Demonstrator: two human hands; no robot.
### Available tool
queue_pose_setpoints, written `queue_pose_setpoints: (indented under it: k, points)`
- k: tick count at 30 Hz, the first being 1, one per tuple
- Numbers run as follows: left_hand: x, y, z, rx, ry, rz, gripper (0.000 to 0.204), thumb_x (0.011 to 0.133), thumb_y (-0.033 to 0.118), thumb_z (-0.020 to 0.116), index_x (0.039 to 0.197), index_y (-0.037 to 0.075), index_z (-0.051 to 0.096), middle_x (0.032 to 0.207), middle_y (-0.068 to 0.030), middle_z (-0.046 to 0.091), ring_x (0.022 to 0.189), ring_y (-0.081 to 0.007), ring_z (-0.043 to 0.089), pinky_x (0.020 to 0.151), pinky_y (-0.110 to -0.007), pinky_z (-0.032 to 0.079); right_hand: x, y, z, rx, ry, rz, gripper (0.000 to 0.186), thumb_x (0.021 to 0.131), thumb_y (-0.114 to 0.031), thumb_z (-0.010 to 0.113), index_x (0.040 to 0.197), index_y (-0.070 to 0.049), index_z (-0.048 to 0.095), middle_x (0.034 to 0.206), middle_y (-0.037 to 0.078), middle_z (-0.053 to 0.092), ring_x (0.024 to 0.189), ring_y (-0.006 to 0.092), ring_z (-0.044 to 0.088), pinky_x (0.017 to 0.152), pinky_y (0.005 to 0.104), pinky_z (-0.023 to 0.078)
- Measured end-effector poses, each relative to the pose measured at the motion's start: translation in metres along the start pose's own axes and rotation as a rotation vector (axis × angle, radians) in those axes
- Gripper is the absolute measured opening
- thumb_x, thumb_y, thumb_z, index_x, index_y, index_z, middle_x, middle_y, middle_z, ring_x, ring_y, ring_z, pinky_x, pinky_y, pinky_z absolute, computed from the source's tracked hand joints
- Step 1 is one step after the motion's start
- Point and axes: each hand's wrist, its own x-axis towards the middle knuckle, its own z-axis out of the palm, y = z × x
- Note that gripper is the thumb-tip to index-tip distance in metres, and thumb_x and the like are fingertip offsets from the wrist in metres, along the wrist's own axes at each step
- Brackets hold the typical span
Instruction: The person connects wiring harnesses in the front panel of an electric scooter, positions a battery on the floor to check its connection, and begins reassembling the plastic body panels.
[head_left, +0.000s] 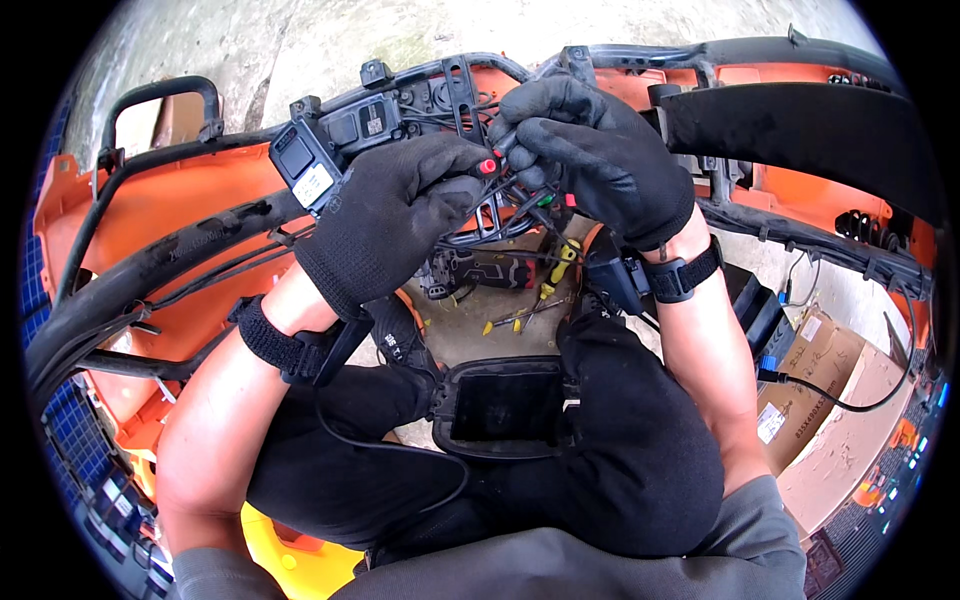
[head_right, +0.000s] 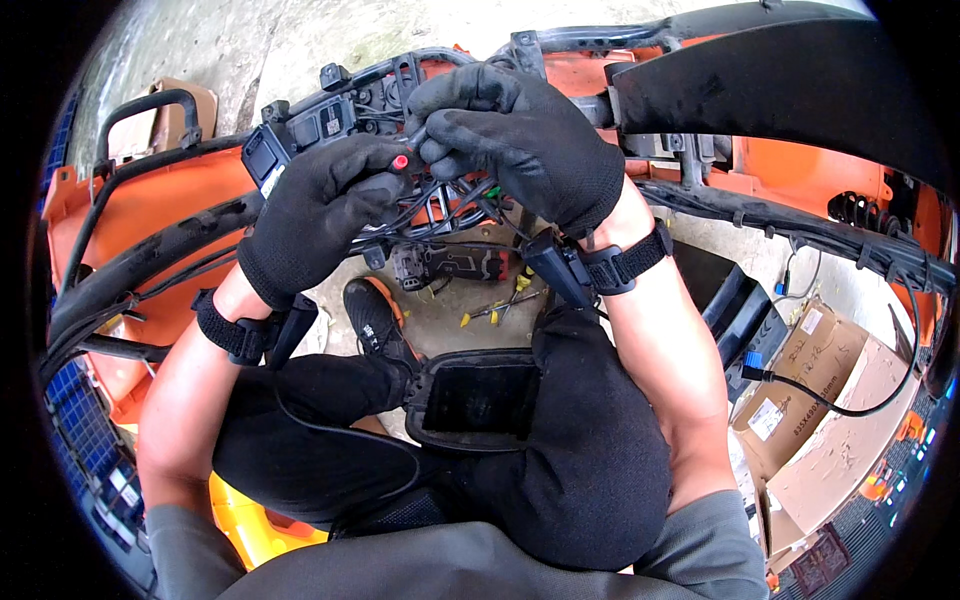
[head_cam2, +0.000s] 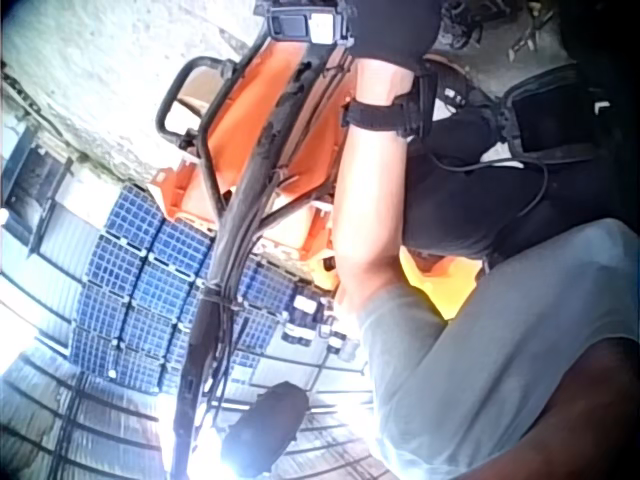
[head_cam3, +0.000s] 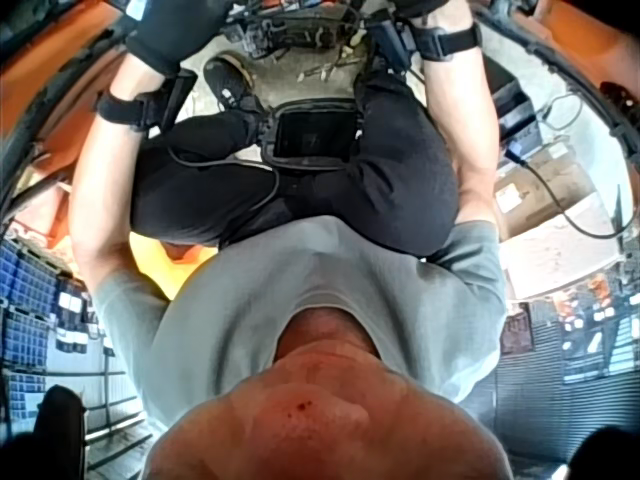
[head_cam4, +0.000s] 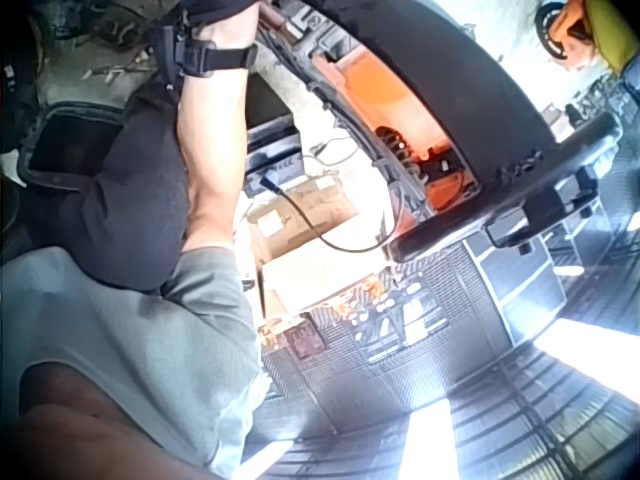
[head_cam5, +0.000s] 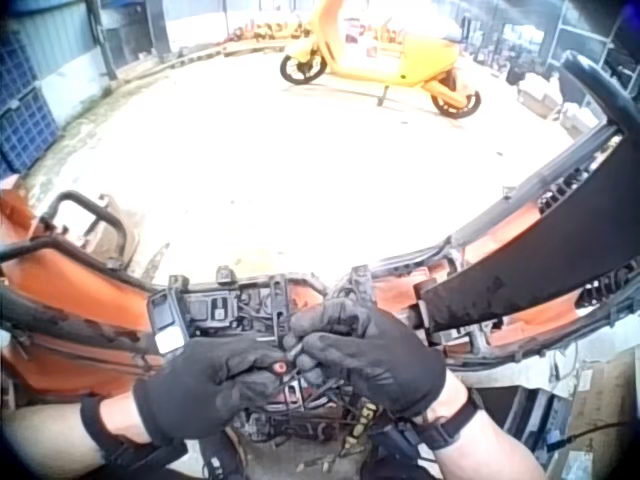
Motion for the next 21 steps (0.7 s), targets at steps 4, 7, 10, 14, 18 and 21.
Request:
queue_pose_setpoints:
  k: [4, 7, 10, 14, 18, 21]
  points:
    - [0.0011, 0.0005, -0.0015, 0.040, -0.001, 0.021, 0.033, 0.094, 0.021, 0.059, 0.119, 0.000, 0.064, 0.102, -0.0132, 0.069, 0.091, -0.0197, 0.064, 0.084, -0.032, 0.051, -0.0005, -0.0010, -0.0003, -0.020, 0.010, -0.005, 0.024, 0.098, -0.011, 0.063, 0.118, 0.001, 0.063, 0.102, 0.010, 0.071, 0.083, 0.0112, 0.069, 0.074, 0.0223, 0.058]
    - [0.0031, 0.0051, -0.0052, 0.009, -0.059, -0.041, 0.034, 0.096, 0.023, 0.057, 0.119, -0.001, 0.064, 0.094, -0.0125, 0.068, 0.084, -0.0188, 0.063, 0.079, -0.032, 0.051, -0.0015, -0.0022, 0.0004, -0.049, 0.032, -0.023, 0.022, 0.097, -0.011, 0.063, 0.116, 0.001, 0.064, 0.102, 0.009, 0.071, 0.082, 0.0103, 0.069, 0.074, 0.0219, 0.058]
    - [0.0022, -0.0022, -0.0012, 0.015, -0.020, 0.019, 0.035, 0.097, 0.024, 0.055, 0.119, -0.002, 0.063, 0.089, -0.0110, 0.066, 0.078, -0.0174, 0.060, 0.075, -0.032, 0.051, 0.0000, -0.0033, 0.0026, -0.093, 0.052, -0.032, 0.022, 0.097, -0.011, 0.063, 0.116, 0.000, 0.065, 0.101, 0.009, 0.072, 0.082, 0.0098, 0.069, 0.074, 0.0216, 0.058]
    - [0.0030, 0.0007, -0.0015, 0.008, -0.036, -0.036, 0.034, 0.099, 0.023, 0.055, 0.119, -0.003, 0.063, 0.086, -0.0101, 0.065, 0.074, -0.0160, 0.058, 0.072, -0.031, 0.050, 0.0001, -0.0018, 0.0027, -0.140, 0.074, -0.028, 0.022, 0.097, -0.012, 0.064, 0.115, 0.000, 0.065, 0.100, 0.009, 0.072, 0.082, 0.0101, 0.069, 0.074, 0.0221, 0.058]
    - [0.0035, -0.0004, -0.0018, 0.025, -0.048, -0.038, 0.033, 0.100, 0.023, 0.054, 0.118, -0.002, 0.064, 0.082, -0.0093, 0.063, 0.071, -0.0149, 0.056, 0.069, -0.030, 0.048, -0.0002, -0.0012, 0.0027, -0.159, 0.057, -0.059, 0.024, 0.096, -0.013, 0.064, 0.116, 0.001, 0.065, 0.100, 0.010, 0.072, 0.083, 0.0111, 0.069, 0.075, 0.0235, 0.059]
    - [0.0033, 0.0004, -0.0021, 0.044, -0.043, -0.034, 0.032, 0.100, 0.023, 0.054, 0.118, -0.002, 0.064, 0.079, -0.0089, 0.062, 0.069, -0.0150, 0.055, 0.067, -0.031, 0.047, 0.0013, 0.0007, 0.0024, -0.178, 0.040, -0.069, 0.025, 0.097, -0.013, 0.063, 0.117, 0.001, 0.065, 0.100, 0.010, 0.072, 0.083, 0.0118, 0.069, 0.075, 0.0247, 0.059]
